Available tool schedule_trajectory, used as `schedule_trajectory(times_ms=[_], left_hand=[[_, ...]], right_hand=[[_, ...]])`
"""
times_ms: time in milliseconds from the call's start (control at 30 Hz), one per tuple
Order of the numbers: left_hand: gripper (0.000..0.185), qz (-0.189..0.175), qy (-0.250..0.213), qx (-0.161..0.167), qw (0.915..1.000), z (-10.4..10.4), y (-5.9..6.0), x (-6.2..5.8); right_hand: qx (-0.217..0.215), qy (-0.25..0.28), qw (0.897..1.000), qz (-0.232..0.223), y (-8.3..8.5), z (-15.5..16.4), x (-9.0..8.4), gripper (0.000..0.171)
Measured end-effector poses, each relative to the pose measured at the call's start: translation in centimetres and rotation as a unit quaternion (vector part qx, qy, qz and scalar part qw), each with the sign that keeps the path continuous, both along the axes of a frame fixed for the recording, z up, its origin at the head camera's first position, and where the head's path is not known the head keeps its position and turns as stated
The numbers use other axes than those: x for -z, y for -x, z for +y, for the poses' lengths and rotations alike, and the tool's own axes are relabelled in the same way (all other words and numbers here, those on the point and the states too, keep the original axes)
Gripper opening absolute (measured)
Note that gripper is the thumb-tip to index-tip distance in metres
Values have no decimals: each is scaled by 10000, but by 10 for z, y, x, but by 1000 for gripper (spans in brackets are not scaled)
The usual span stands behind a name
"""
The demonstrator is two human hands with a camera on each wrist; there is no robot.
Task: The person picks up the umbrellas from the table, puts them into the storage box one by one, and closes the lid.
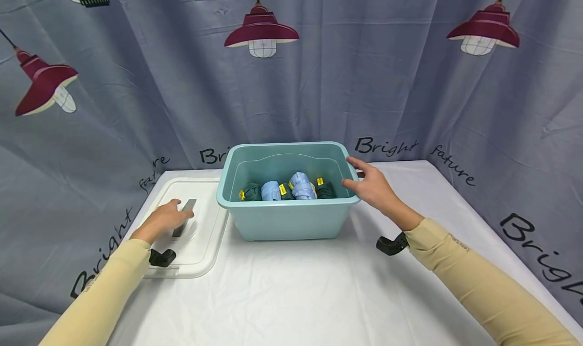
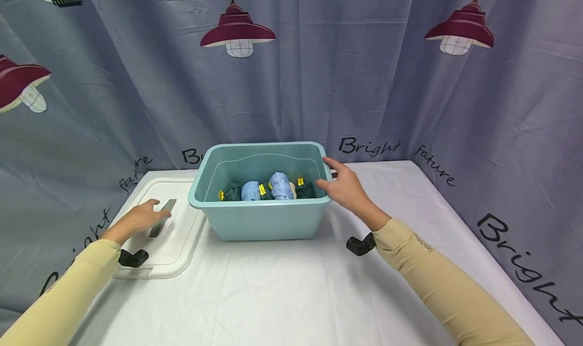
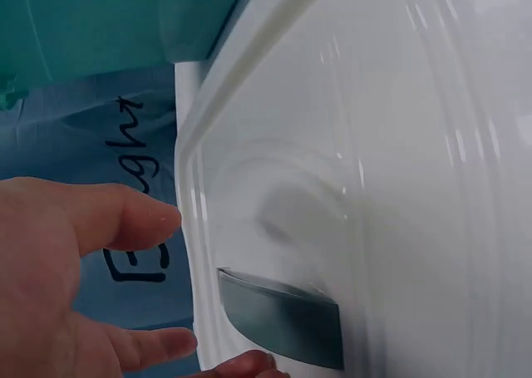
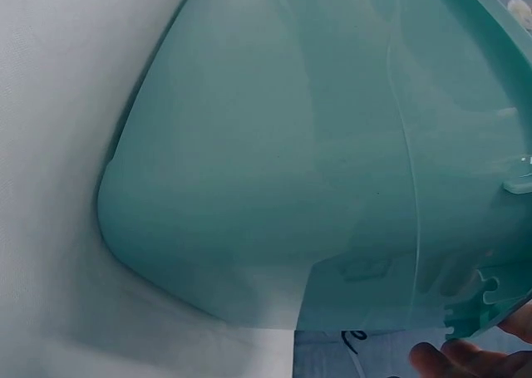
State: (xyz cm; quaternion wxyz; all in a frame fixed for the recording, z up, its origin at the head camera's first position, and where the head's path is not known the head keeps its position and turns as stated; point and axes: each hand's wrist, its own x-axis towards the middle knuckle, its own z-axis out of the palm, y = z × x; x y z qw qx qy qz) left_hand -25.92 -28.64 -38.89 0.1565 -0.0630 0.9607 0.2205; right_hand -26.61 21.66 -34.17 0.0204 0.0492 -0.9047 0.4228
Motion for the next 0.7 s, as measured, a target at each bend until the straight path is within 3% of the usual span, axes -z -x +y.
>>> schedule_trajectory(times_ms=[367,700], left_hand=[[82,77,-154,88,9998,-7,10,15],[76,269,-22,199,9994,-7,15,26]], right_hand=[[14,54,10000,-53,1,-1,1,76],[54,31,10000,-29,0,-2,0,76]])
